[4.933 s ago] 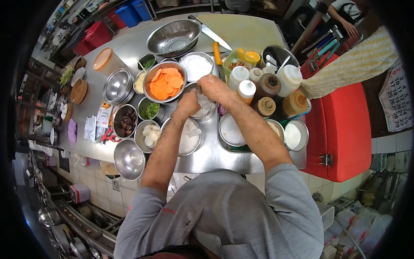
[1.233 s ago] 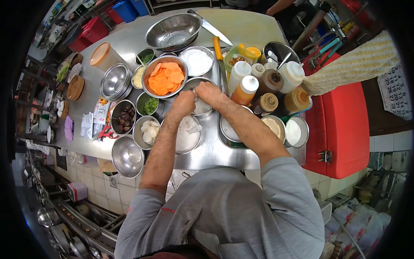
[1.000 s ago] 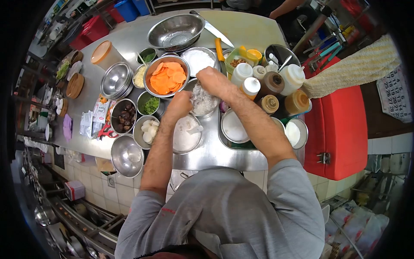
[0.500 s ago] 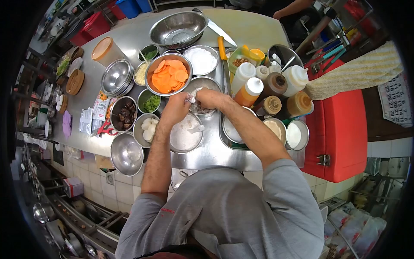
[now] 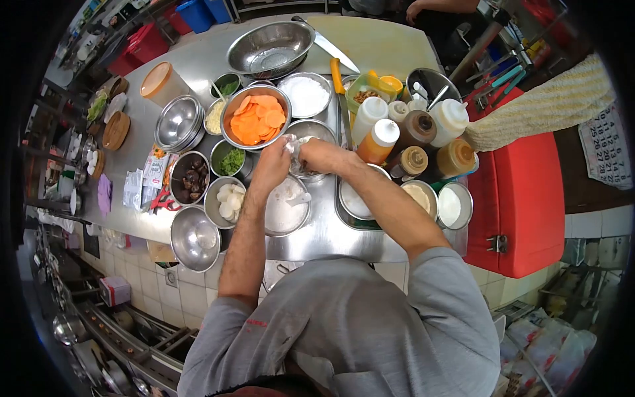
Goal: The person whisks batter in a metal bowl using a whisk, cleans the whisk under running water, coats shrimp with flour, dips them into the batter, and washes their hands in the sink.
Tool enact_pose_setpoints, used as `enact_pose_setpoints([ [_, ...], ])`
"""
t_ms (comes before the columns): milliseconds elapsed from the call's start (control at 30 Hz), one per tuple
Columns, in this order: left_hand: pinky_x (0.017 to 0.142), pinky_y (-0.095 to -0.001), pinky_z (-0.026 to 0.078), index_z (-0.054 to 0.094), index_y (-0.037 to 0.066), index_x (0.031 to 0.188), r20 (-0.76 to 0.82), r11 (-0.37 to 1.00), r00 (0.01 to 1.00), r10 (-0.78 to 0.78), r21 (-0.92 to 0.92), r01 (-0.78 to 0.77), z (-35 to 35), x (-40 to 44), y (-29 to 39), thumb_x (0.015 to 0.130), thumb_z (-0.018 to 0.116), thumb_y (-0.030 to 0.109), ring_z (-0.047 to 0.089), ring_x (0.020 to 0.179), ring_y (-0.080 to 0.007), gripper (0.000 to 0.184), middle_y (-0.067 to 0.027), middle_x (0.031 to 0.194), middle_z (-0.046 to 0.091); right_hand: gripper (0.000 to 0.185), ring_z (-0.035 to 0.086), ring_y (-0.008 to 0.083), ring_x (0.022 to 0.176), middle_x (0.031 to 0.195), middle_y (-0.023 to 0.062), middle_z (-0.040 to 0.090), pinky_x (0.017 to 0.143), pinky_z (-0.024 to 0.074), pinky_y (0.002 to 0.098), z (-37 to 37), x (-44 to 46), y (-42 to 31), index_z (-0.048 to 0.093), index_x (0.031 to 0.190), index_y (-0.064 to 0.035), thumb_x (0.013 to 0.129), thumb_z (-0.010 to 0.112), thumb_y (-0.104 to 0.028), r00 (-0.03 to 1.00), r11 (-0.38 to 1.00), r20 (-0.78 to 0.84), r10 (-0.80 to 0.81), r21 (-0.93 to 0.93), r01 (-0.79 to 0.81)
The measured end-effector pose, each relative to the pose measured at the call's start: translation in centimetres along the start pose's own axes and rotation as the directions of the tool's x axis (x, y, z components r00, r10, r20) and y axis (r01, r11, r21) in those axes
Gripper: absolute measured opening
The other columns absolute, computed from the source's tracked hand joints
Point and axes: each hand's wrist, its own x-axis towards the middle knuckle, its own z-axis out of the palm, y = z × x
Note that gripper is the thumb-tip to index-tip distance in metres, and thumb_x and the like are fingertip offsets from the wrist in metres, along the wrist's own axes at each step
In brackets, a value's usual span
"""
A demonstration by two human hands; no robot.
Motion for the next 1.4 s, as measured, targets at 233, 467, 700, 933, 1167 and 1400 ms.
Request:
enact_pose_setpoints([
  [233,0.078,-0.0351,0.041,0.053,-0.003,0.098,0.172,0.936,0.985,0.006,-0.347,0.055,1.3,2.0,-0.3,0.096,0.031,0.029,0.054,0.084,-0.0282,0.039,-0.0192,0.089,0.058,0.018,0.063,0.0323,0.079,0.083,0.0185,0.065,0.072,0.0497,0.0376,-5.9,-2.6,-1.6,0.067,0.092,-0.0029,0.074,0.065,-0.006,0.984,0.999,-0.18,-0.017,0.039,0.024],
  [467,0.081,-0.0401,0.042,0.052,-0.006,0.096,0.068,0.902,0.994,-0.087,-0.418,0.107,1.4,2.3,0.2,0.089,0.039,0.015,0.056,0.089,-0.0379,0.026,-0.0253,0.091,0.059,0.019,0.064,0.0306,0.076,0.083,0.0185,0.065,0.07,0.05,0.0368,-8.4,-2.7,-0.5,0.067,0.091,-0.0008,0.072,0.065,-0.002,0.949,0.984,-0.303,0.092,0.175,-0.039],
  [700,0.078,-0.0474,0.047,0.057,-0.004,0.095,0.087,0.984,0.994,-0.072,0.166,0.057,2.5,2.3,0.3,0.079,0.048,0.003,0.059,0.089,-0.0426,0.02,-0.0283,0.093,0.06,0.015,0.065,0.0334,0.08,0.078,0.0213,0.064,0.068,0.0531,0.0404,-0.5,1.7,1.9,0.066,0.078,0.0005,0.074,0.052,-0.003,0.951,0.939,-0.299,0.079,-0.299,-0.172],
  [933,0.085,-0.0405,0.049,0.058,-0.001,0.109,0.43,0.724,0.873,-0.231,0.675,-0.141,6.4,4.1,-2.5,0.08,0.052,0.008,0.061,0.1,-0.0296,0.03,-0.0235,0.109,0.059,0.017,0.066,0.0316,0.081,0.082,0.0209,0.065,0.069,0.0534,0.0386,-0.6,2.3,1.4,0.068,0.08,0.0004,0.075,0.052,-0.006,0.963,0.923,-0.238,0.126,-0.328,-0.202],
  [1167,0.089,-0.0363,0.048,0.056,0.002,0.114,0.554,0.774,0.771,-0.315,0.62,-0.129,7.0,5.2,-3.7,0.074,0.061,0.008,0.056,0.109,-0.0273,0.041,-0.0156,0.123,0.054,0.017,0.065,0.0353,0.078,0.079,0.0244,0.064,0.067,0.0529,0.0404,-0.7,2.0,1.8,0.066,0.079,0.0038,0.074,0.052,-0.004,0.969,0.946,-0.236,0.066,-0.295,-0.136],
  [1400,0.086,-0.0383,0.049,0.058,0.001,0.111,0.392,0.867,0.851,-0.349,0.48,0.134,3.7,4.3,0.4,0.072,0.06,0.003,0.059,0.102,-0.0309,0.039,-0.0182,0.11,0.061,0.016,0.065,0.0349,0.079,0.08,0.0249,0.063,0.069,0.0527,0.0399,-1.0,2.4,2.1,0.066,0.08,0.0039,0.073,0.053,-0.003,0.969,0.967,-0.244,0.034,-0.235,-0.093],
])
